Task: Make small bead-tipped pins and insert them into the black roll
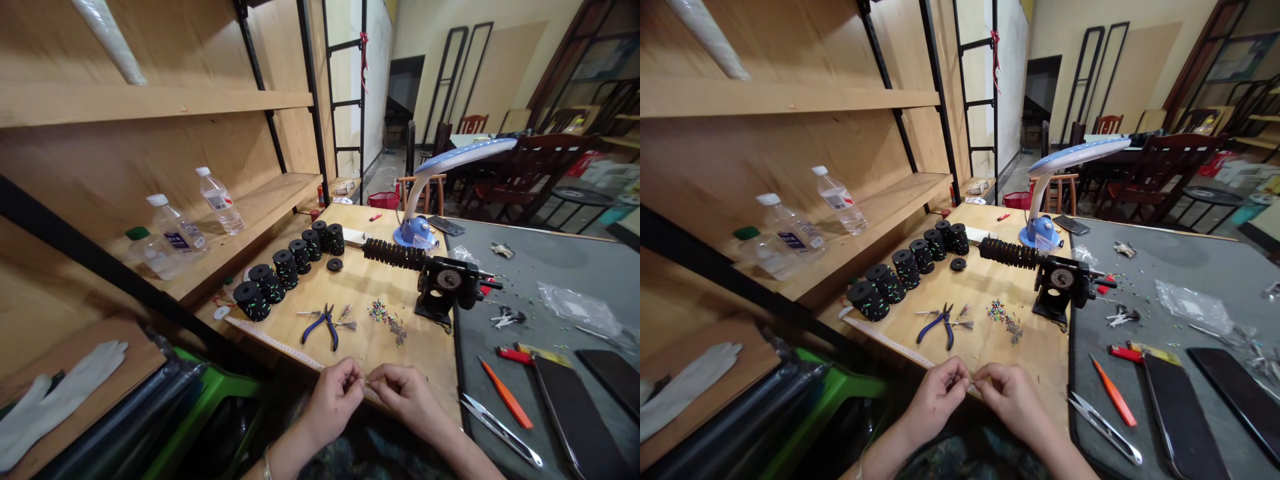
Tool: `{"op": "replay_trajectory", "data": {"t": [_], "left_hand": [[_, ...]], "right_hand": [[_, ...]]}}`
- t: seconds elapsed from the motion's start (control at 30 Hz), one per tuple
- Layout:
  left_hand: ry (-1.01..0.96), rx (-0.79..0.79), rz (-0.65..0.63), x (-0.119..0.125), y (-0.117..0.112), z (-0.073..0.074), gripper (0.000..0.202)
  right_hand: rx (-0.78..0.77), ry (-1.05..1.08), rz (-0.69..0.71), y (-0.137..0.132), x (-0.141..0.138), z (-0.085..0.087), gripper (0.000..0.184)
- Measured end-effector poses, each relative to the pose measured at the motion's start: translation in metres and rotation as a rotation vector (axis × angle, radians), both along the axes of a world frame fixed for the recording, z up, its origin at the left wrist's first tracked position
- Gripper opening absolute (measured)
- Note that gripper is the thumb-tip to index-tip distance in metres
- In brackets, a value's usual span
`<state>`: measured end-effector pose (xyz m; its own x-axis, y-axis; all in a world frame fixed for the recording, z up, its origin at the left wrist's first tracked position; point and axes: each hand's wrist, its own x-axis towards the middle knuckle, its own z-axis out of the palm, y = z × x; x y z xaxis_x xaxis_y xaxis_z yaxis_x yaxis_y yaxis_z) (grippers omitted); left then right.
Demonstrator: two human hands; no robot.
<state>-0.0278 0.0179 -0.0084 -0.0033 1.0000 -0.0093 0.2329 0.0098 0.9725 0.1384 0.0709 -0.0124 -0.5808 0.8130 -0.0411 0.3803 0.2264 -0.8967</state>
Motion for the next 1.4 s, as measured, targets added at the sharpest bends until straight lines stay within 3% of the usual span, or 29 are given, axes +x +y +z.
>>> {"op": "replay_trajectory", "data": {"t": [0.43,0.7,1.17,1.4], "left_hand": [[-0.122,-0.022,0.036,-0.008,0.004,0.003,0.014],[-0.11,-0.028,0.03,-0.004,0.003,0.008,0.016],[-0.101,-0.046,0.024,0.006,0.0,0.005,0.015],[-0.11,-0.035,0.046,-0.001,0.001,0.003,0.017]], "right_hand": [[0.066,-0.18,-0.021,0.001,0.012,0.029,0.009],[0.079,-0.124,-0.045,-0.002,0.01,0.029,0.013],[0.145,-0.132,-0.06,-0.004,0.008,0.009,0.019],[0.099,-0.132,-0.037,0.0,0.016,0.024,0.015]]}}
